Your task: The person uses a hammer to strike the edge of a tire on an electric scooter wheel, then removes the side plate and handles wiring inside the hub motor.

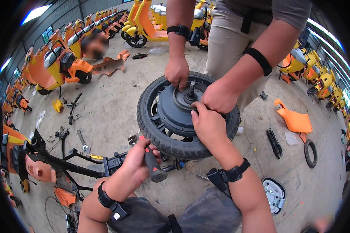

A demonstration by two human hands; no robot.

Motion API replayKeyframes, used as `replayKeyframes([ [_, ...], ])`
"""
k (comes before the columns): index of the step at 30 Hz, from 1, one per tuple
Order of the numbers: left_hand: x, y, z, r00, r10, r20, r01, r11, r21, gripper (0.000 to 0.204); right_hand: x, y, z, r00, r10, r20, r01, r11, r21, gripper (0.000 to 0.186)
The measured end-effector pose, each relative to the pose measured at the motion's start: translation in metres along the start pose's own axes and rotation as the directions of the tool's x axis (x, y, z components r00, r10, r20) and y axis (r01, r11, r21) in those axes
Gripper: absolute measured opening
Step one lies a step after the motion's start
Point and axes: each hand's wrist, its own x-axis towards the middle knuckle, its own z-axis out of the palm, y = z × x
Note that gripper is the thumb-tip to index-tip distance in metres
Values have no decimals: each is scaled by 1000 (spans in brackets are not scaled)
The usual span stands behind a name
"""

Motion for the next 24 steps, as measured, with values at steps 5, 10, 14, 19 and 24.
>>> replayKeyframes([
  [5, 1, 1, -2, 1000, -11, 6, 11, 1000, -16, 13, 3, 9, 5, 994, -80, -70, 81, 997, 6, 15],
  [10, -1, 4, -4, 1000, 10, -5, -10, 1000, 11, 12, 5, 8, 8, 984, -82, -157, 88, 996, 29, 14],
  [14, -1, 2, -1, 999, -7, -40, 6, 1000, -7, 11, 12, 1, -16, 964, -43, -262, 61, 996, 62, 17],
  [19, 1, 1, -4, 1000, -28, -6, 28, 999, -33, 9, 9, -1, -23, 942, -21, -336, 47, 996, 72, 18],
  [24, 3, -3, -4, 999, -26, -36, 26, 1000, 14, 10, 4, 1, -40, 924, 29, -380, 15, 994, 113, 17],
])
